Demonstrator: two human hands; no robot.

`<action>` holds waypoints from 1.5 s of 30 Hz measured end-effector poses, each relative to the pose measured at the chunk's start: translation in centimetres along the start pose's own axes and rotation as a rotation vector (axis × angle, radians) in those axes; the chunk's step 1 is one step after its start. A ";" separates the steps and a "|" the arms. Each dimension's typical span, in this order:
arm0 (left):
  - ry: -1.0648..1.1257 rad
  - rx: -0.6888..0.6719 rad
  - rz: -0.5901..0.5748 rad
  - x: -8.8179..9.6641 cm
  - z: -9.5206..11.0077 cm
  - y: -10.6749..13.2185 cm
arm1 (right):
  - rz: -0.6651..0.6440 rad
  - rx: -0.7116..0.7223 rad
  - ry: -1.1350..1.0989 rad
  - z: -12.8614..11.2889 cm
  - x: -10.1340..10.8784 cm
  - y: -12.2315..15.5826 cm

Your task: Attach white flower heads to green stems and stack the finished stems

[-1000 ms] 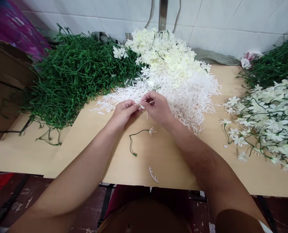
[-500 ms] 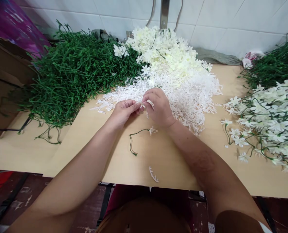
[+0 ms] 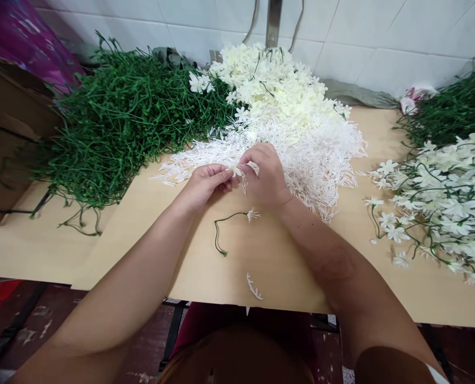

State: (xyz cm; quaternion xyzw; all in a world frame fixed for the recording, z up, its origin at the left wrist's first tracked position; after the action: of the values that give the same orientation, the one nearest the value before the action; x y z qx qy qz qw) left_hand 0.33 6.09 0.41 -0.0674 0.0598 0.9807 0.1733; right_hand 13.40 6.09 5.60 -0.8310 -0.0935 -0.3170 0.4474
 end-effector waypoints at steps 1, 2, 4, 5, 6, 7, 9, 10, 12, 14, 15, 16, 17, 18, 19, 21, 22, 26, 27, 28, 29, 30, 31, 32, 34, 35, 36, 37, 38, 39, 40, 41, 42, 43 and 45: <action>-0.007 -0.002 -0.009 0.0 0.0 0.0 | -0.021 -0.032 -0.011 0.4 -0.1 0.0; -0.013 -0.005 -0.015 -0.1 0.0 0.0 | -0.041 -0.055 -0.021 0.7 -0.2 0.1; -0.020 -0.011 -0.019 0.0 0.0 0.0 | -0.063 -0.070 -0.039 0.9 -0.3 0.1; -0.020 -0.013 -0.022 0.0 0.0 0.0 | -0.068 -0.070 -0.047 0.8 -0.3 0.1; -0.021 -0.015 -0.026 0.0 0.0 0.0 | -0.073 -0.071 -0.054 0.8 -0.4 0.1; -0.025 -0.016 -0.032 -0.1 0.0 0.0 | -0.078 -0.074 -0.059 0.8 -0.5 0.1; -0.039 -0.023 -0.043 -0.1 0.1 0.0 | -0.090 -0.079 -0.062 0.8 -0.8 0.1; -0.050 -0.028 -0.047 -0.2 0.0 0.0 | -0.095 -0.080 -0.061 0.9 -0.9 0.1; -0.074 -0.045 -0.044 -0.1 0.0 0.0 | -0.100 -0.084 -0.073 0.9 -1.1 0.2; -0.095 -0.065 -0.037 -0.1 0.0 -0.1 | -0.118 -0.118 -0.130 1.2 -1.3 0.3; -0.100 -0.074 -0.035 -0.1 0.0 -0.1 | -0.133 -0.156 -0.182 1.4 -1.5 0.3; -0.100 -0.084 -0.034 -0.1 0.0 -0.1 | -0.150 -0.208 -0.247 1.7 -1.7 0.4; -0.096 -0.091 -0.032 -0.1 0.0 -0.1 | -0.168 -0.268 -0.321 2.0 -1.9 0.4; -0.091 -0.096 -0.029 -0.2 0.0 -0.1 | -0.191 -0.329 -0.400 2.3 -2.1 0.5; -0.086 -0.100 -0.025 -0.2 0.1 0.0 | -0.218 -0.382 -0.478 2.5 -2.4 0.5; -0.084 -0.106 -0.025 -0.4 0.5 0.1 | -0.265 -0.445 -0.611 2.7 -2.7 0.4; -0.087 -0.111 -0.032 -0.5 0.8 0.2 | -0.272 -0.460 -0.660 2.7 -2.6 0.3; -0.156 -0.114 -0.120 -0.6 2.2 0.8 | -0.209 -0.528 -0.782 3.6 -1.9 0.1; -0.200 -0.102 -0.166 -0.7 2.5 1.1 | -0.195 -0.550 -0.824 3.9 -1.9 0.2; -0.254 -0.080 -0.230 -0.8 2.7 1.5 | -0.187 -0.573 -0.875 4.1 -1.9 0.3; -0.314 -0.052 -0.305 -1.1 2.8 2.0 | -0.183 -0.595 -0.932 4.3 -2.1 0.4; -0.380 -0.021 -0.388 -1.5 2.8 2.6 | -0.180 -0.618 -0.990 4.5 -2.3 0.5; -0.447 0.009 -0.467 -1.9 2.8 3.2 | -0.180 -0.641 -1.044 4.6 -2.5 0.6; -0.515 0.029 -0.536 -2.3 2.7 4.0 | -0.183 -0.664 -1.091 4.7 -2.7 0.7; -0.651 0.016 -0.628 -3.4 2.8 5.4 | -0.188 -0.697 -1.166 4.8 -3.1 0.9; -0.714 -0.010 -0.652 -3.9 2.9 6.0 | -0.189 -0.706 -1.195 4.8 -3.3 0.9; -0.773 -0.042 -0.658 -4.3 3.0 6.5 | -0.190 -0.711 -1.221 4.8 -3.4 0.9; -0.831 -0.075 -0.646 -4.7 3.0 6.9 | -0.187 -0.714 -1.244 4.8 -3.4 0.9; -0.888 -0.102 -0.622 -4.8 3.0 7.3 | -0.183 -0.717 -1.263 4.8 -3.5 0.9; -0.944 -0.122 -0.592 -4.9 2.8 7.6 | -0.178 -0.722 -1.279 4.7 -3.5 0.9; -0.995 -0.133 -0.556 -4.9 2.6 8.0 | -0.175 -0.731 -1.293 4.7 -3.6 0.9; -1.039 -0.135 -0.525 -4.7 2.4 8.3 | -0.174 -0.743 -1.306 4.7 -3.6 0.9; -1.069 -0.128 -0.500 -4.5 2.1 8.7 | -0.175 -0.755 -1.317 4.7 -3.7 0.9; -1.087 -0.121 -0.480 -4.3 1.8 9.1 | -0.176 -0.767 -1.325 4.7 -3.8 0.8; -1.094 -0.115 -0.462 -4.0 1.4 9.8 | -0.174 -0.782 -1.338 4.7 -3.9 0.8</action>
State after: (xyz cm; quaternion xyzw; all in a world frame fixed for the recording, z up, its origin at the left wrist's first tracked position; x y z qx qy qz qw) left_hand 0.51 -4.17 3.36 0.4269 -0.1078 0.8117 0.3838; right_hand 12.78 9.86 0.78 -0.9326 -0.2898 0.2077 -0.0562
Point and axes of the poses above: each hand's wrist, its own y-axis away from the middle knuckle, its own x-axis out of the back of the hand, z = x × y, the point moved 7 cm from there along -y, towards the middle knuckle, and after that the axes turned 12 degrees about -z, right-handed, at the moved point
